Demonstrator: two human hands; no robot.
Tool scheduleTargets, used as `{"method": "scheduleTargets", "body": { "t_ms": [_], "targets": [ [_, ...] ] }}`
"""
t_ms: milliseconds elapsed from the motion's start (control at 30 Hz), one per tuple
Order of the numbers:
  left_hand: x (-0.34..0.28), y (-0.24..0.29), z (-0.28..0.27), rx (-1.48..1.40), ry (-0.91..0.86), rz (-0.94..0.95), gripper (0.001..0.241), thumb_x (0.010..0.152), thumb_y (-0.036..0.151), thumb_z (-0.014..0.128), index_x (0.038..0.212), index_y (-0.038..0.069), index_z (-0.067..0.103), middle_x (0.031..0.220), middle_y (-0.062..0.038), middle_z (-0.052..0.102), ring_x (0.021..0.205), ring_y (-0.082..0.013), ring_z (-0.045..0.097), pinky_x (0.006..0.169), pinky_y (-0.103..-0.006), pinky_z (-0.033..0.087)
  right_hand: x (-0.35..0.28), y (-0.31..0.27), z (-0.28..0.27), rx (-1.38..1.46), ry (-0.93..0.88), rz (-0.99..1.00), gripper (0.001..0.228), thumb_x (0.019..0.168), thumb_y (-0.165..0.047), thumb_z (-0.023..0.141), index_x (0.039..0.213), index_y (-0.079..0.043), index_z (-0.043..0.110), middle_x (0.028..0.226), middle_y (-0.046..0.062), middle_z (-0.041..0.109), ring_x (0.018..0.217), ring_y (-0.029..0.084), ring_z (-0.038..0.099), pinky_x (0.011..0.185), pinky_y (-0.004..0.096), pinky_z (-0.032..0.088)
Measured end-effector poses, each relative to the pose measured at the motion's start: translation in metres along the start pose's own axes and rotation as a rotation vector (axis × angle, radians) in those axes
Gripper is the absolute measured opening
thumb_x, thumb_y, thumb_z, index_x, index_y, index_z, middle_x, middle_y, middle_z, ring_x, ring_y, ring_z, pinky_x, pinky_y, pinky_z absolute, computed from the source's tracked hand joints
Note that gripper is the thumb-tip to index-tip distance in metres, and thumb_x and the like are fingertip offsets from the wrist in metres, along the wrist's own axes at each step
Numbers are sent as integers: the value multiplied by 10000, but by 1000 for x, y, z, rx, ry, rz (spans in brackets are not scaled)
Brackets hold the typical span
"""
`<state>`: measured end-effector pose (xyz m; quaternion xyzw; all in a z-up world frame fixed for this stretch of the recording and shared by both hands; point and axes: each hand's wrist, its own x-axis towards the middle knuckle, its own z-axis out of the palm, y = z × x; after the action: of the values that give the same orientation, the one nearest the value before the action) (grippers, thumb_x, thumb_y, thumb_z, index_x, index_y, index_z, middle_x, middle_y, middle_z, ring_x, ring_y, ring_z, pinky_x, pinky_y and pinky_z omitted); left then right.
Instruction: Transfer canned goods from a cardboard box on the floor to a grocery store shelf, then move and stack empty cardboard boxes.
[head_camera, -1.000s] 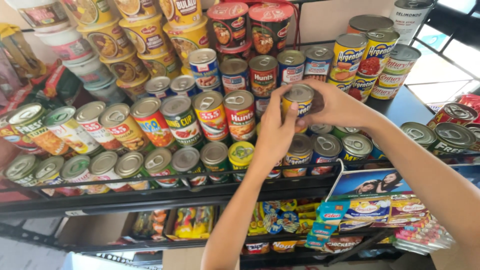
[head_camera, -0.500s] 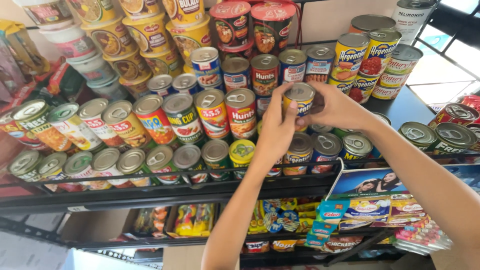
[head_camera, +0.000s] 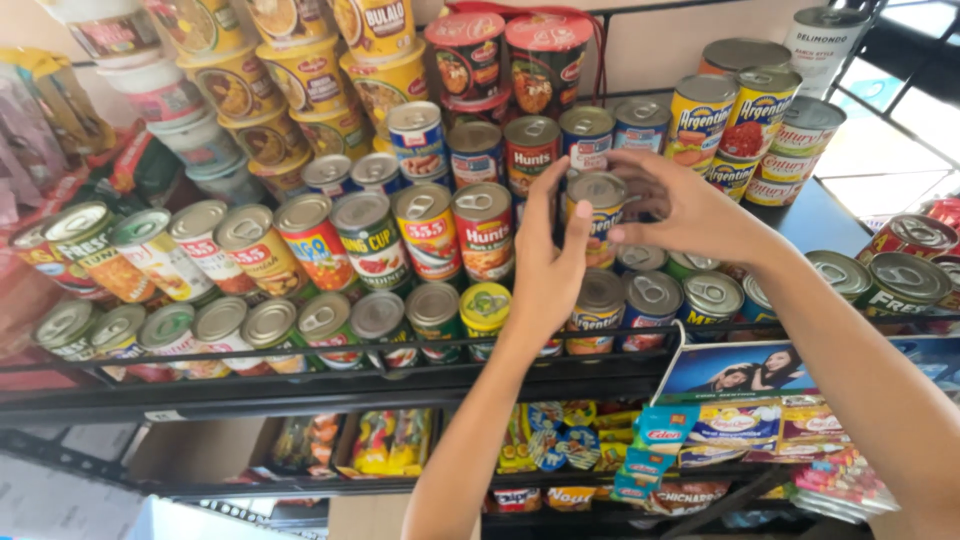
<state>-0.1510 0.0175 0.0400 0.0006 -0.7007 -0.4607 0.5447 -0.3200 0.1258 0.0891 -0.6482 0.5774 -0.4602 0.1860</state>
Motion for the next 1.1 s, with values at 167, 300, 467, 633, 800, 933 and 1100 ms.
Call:
{"method": "scheduleTargets", "body": {
  "t_ms": [167,300,467,633,800,933,1100],
  "targets": [
    [-18,26,3,-8,84,94,420,1080,173,579,1457,3,512,1453,-171,597,1370,-292,583,1177,-387,440,-23,-37,16,-202,245,-103,777,840,-111,794,1524,-47,430,1426,109,580,1325,201,574,1054,363,512],
    [-45,38,0,159,128,265,267,1069,92,595,1329,31,604,1378,-152,650,1391,-351,598,1202,-434,461,-42,-60,44,-287,434,-215,583,881,-53,752,1426,-19,545,1442,131,571,1327,203,581,1070,361,512],
    [-96,43,-30,280,231,280,190,984,19,689,1171,49,671,1239,-119,692,1278,-341,649,1139,-452,505,-67,-54,96,-208,475,-404,369,945,-6,712,1302,11,623,1388,148,593,1296,229,606,1110,349,499],
    [-171,71,-114,615,419,239,157,850,52,835,977,66,743,1076,-78,742,1165,-310,689,1027,-419,552,-80,-53,185,-154,385,-521,250,921,-9,704,1167,2,666,1221,131,690,1134,249,691,1027,337,535],
    [-268,125,-190,1020,559,115,233,693,142,888,827,67,713,940,-49,729,1066,-285,667,1007,-452,509,-86,-40,281,103,53,-491,245,881,19,714,1121,-22,686,1197,139,697,1070,252,716,948,339,568],
    [-346,136,-219,1180,737,-20,288,685,162,918,755,77,652,879,-22,717,917,-194,688,973,-426,528,-101,-20,349,277,-125,-442,277,887,60,696,1150,-26,674,1215,138,685,1023,228,718,935,334,571],
    [-407,126,-250,1205,590,-453,212,787,154,849,790,29,677,760,-113,647,791,-297,621,781,-401,497,-134,3,435,427,-250,-359,329,900,76,669,1210,-31,646,1234,118,662,964,175,703,916,313,575]
  ]
}}
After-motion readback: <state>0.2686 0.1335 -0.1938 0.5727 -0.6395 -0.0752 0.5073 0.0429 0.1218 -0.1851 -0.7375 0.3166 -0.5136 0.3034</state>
